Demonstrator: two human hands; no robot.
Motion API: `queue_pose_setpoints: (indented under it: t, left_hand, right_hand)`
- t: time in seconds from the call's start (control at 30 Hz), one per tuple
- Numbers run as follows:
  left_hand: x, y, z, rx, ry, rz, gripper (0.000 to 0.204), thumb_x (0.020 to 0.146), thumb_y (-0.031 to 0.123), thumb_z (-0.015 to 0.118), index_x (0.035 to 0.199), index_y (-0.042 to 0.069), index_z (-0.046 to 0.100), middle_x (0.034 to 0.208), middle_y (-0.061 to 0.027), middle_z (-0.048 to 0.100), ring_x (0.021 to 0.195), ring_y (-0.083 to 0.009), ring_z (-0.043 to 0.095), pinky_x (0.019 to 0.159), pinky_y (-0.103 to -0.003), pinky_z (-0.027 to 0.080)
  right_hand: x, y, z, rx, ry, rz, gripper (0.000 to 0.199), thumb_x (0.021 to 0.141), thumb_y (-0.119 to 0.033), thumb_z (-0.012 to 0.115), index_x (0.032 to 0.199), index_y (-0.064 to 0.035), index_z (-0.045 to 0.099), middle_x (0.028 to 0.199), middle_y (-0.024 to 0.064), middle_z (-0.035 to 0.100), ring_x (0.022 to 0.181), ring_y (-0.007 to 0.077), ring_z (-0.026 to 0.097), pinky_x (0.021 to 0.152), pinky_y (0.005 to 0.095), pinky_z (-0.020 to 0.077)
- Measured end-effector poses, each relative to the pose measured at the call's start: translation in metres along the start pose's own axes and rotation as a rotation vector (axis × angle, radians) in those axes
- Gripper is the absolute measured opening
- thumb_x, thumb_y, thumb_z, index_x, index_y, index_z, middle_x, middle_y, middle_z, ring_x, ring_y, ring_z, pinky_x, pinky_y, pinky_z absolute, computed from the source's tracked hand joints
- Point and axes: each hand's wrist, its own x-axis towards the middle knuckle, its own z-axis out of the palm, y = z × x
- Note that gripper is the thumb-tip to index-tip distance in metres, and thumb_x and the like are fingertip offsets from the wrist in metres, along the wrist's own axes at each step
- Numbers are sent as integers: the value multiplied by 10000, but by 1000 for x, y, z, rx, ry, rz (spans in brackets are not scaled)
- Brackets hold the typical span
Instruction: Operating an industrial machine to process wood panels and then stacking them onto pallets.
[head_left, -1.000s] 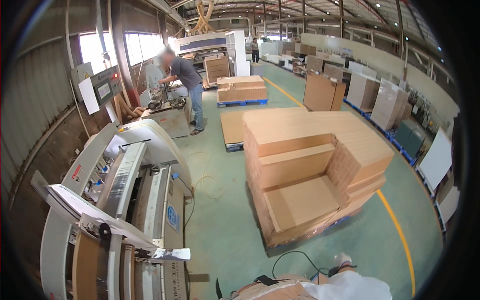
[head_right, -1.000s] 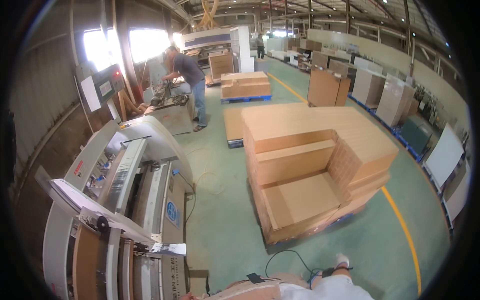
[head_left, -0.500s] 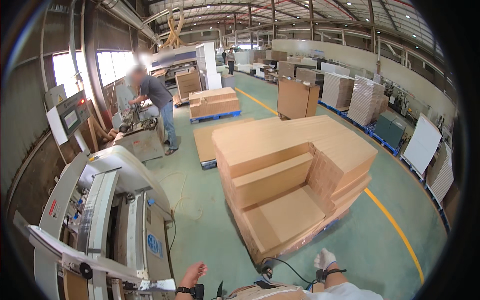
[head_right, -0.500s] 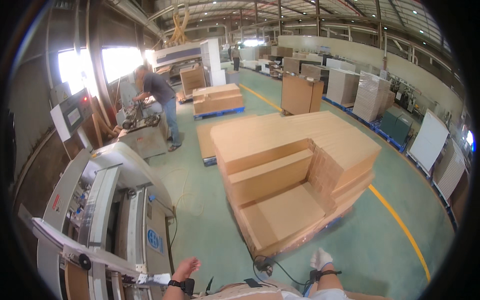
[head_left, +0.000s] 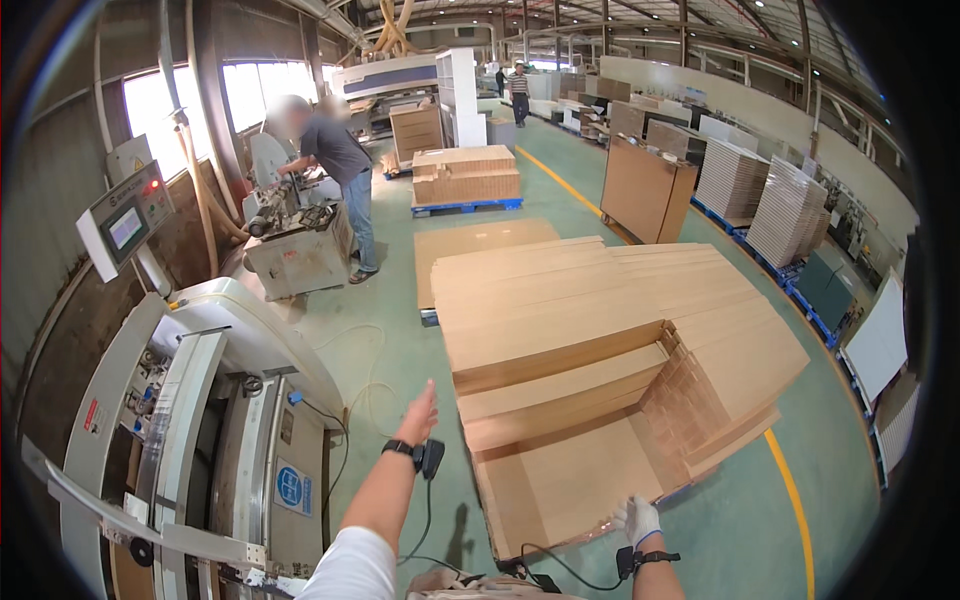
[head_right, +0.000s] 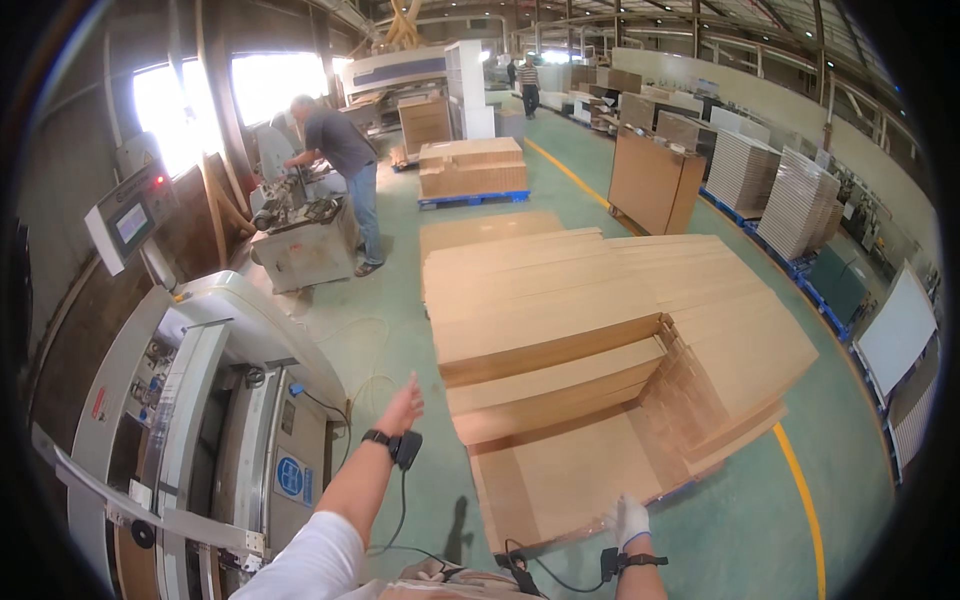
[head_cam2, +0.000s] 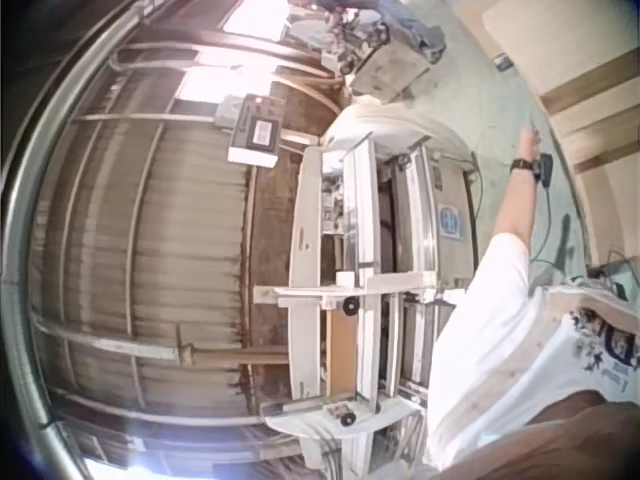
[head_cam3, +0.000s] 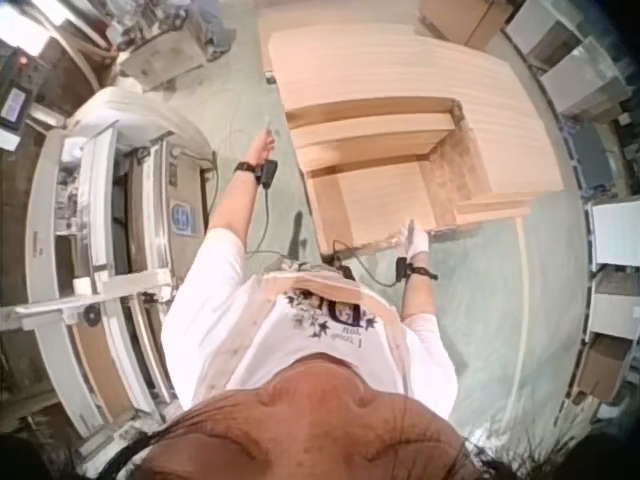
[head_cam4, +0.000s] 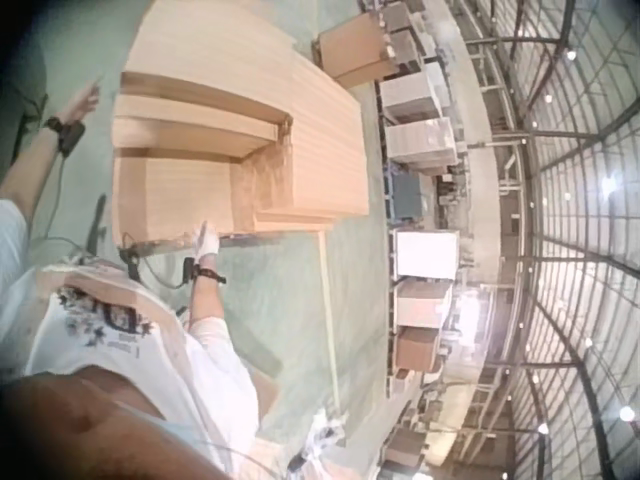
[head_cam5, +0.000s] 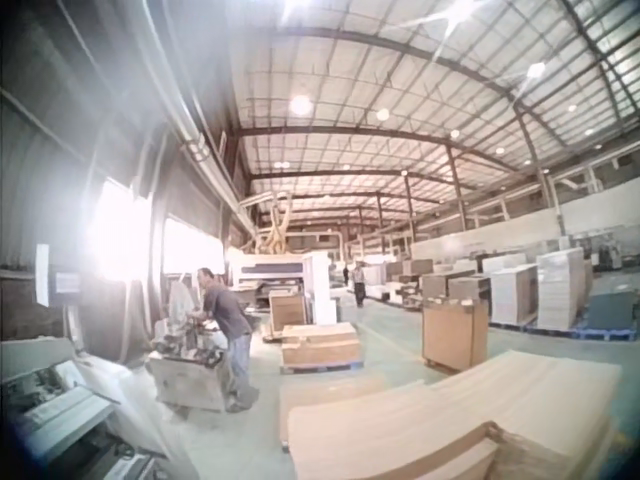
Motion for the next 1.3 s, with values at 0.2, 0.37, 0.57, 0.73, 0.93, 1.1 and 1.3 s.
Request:
queue_pose_setpoints:
  t: [0.2, 0.37, 0.57, 0.73, 0.93, 1.1, 1.3]
  left_hand:
    - [68, 42, 62, -64, -98, -134, 915, 692, 672, 444, 1327, 74, 168, 1338, -170, 225, 1218, -327, 223, 971, -480, 180]
    - [77, 53, 83, -318, -435, 28, 685, 814, 545, 382, 1304, 89, 237, 1303, -95, 320, 1202, -233, 292, 974, -403, 240]
    - [61, 66, 91, -337, -310, -31, 598, 841, 487, 384, 1271, 82, 292, 1276, -73, 362, 1165, -229, 342, 957, -376, 282]
    - [66, 56, 84, -321, -220, -13, 498, 853, 432, 396, 1204, 78, 375, 1194, -67, 442, 1104, -206, 406, 918, -357, 326]
    - [65, 41, 80, -329, -227, -51, 484, 840, 421, 429, 1180, 77, 401, 1160, -65, 472, 1083, -196, 423, 919, -351, 309]
    - [63, 53, 69, -225, -290, -107, 487, 826, 420, 454, 1174, 82, 409, 1151, -62, 481, 1061, -183, 438, 892, -364, 323]
    - [96, 49, 30, 287, -349, -281, 573, 756, 563, 481, 1135, 136, 442, 1054, -54, 511, 906, -171, 494, 740, -356, 431]
  right_hand:
    - [17, -48, 83, 117, -48, -77, 375, 832, -319, 477, 1069, -42, 390, 1011, 133, 443, 862, 273, 478, 714, 398, 438]
    - [71, -75, 187, 205, -437, -77, 291, 833, -330, 492, 984, -92, 420, 899, 59, 453, 807, 201, 479, 694, 339, 444]
    - [130, -57, 312, 278, -344, -37, 366, 796, -388, 538, 967, -98, 396, 940, 59, 396, 820, 218, 442, 647, 361, 406]
    - [112, -60, 369, 306, -169, 53, 983, 711, -423, 620, 1327, -156, -98, 1382, 136, 22, 1255, 356, 69, 892, 565, 286]
    - [98, -71, 368, 352, -133, 16, 987, 693, -380, 653, 1330, -124, -56, 1375, 149, 10, 1255, 353, 36, 884, 552, 316]
    - [92, -73, 369, 433, -157, 0, 960, 701, -362, 653, 1324, -63, -14, 1367, 172, 23, 1261, 341, 33, 895, 533, 321]
    - [102, -58, 365, 373, -139, -4, 817, 736, -342, 614, 1297, -55, 93, 1342, 214, 74, 1243, 373, 91, 857, 553, 342]
